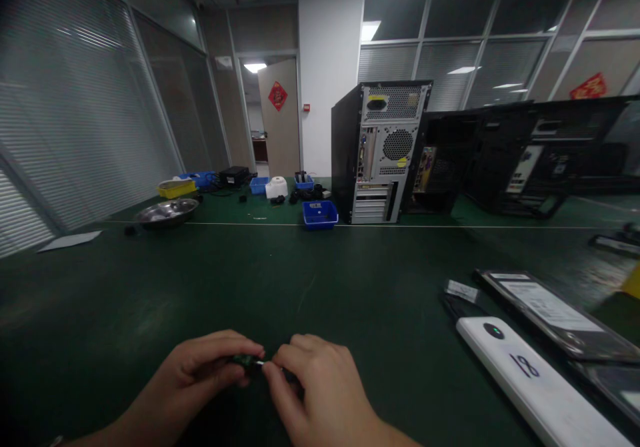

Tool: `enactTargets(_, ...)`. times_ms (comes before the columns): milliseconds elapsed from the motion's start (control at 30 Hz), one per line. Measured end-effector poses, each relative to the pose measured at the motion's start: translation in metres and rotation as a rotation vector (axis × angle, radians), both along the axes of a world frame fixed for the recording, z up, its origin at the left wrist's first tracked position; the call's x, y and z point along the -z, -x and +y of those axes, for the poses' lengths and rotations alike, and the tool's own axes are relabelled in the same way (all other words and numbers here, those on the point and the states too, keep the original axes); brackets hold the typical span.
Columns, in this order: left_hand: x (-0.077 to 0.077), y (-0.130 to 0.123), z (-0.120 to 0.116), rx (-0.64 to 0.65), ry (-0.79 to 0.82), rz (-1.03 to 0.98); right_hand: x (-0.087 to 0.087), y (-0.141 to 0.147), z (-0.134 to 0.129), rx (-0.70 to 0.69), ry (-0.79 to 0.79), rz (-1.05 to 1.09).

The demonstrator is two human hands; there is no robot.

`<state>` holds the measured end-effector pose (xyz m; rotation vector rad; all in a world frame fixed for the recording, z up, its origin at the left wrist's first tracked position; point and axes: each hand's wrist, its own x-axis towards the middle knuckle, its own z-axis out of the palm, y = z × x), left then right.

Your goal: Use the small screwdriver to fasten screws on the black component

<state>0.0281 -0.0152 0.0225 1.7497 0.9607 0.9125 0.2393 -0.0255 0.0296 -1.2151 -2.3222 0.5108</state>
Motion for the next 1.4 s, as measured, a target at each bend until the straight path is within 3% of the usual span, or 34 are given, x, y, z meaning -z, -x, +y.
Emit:
enactTargets(533, 0.0014, -0.0024, 0.0026, 0.001, 0.265, -0.214, -0.003, 0.0007, -0.0021, 0.009, 0.004, 0.022)
enactTargets(633, 0.0008, -0.0012, 0.0018, -0.008, 0.206, -0.156, -0.0051, 0.0005, -0.0016, 0.02, -0.024, -0.022)
enactTargets(800, -0.0001, 0.0022, 0.0011, 0.003, -0.046, 0.079, -0.0054, -0.0005, -0.002, 0.025, -0.06, -0.09)
enactTargets(1000, -0.0005, 0.0032, 0.0, 0.013, -0.2, 0.169, -0.0038, -0.0017, -0.0002, 0.025, -0.108, -0.158)
enactTargets(1200, 0.0003, 0.0035, -0.0013, 0.043, -0.248, 0.164, -0.0052, -0.0012, -0.0022, 0.009, -0.134, -0.177)
enactTargets(1400, 0.0005, 0.0022, -0.0001, 0.007, -0.116, 0.118, -0.0058, 0.0, -0.0028, 0.021, -0.073, -0.095)
